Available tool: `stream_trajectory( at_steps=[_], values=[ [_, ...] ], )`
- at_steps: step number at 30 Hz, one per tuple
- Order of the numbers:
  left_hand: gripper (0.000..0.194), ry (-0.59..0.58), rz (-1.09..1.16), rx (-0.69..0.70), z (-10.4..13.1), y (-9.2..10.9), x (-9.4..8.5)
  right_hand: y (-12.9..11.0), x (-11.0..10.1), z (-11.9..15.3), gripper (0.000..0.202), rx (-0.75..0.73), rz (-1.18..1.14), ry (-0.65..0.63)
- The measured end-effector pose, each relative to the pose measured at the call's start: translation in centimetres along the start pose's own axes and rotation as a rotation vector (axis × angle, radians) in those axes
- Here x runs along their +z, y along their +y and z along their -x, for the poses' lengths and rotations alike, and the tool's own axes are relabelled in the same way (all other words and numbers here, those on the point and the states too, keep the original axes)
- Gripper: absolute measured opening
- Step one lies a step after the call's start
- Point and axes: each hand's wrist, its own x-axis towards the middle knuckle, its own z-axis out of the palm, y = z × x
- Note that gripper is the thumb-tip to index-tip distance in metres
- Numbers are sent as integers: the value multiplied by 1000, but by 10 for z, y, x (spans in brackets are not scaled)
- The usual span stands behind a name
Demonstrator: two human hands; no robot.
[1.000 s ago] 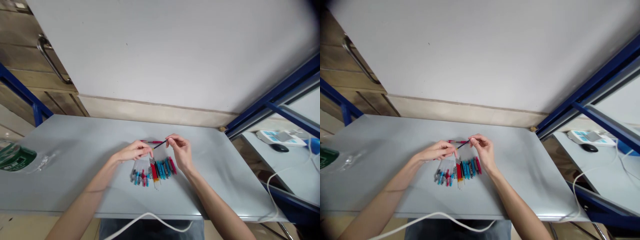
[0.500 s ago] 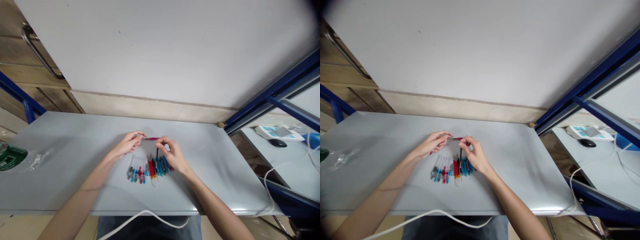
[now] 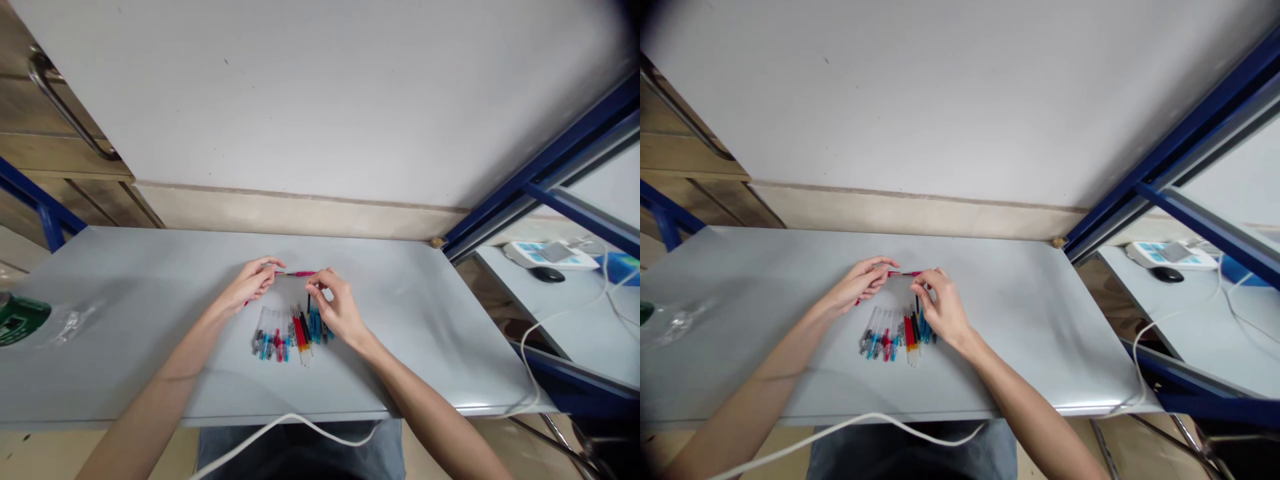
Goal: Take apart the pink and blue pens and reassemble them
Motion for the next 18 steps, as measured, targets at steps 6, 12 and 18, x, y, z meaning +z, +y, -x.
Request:
stream_trajectory(
  at_steps=[6,12,18],
  values=[
    [36,5,-6,-2,0,0,0,1,3,2,20,76,23,-28],
    [37,0,15,-11,0,0,-2,16,6,-1,17,232,40,-64],
    [38,1,8,-28,0,-1,-2,28,15,2,21,228,159,-138]
  ],
)
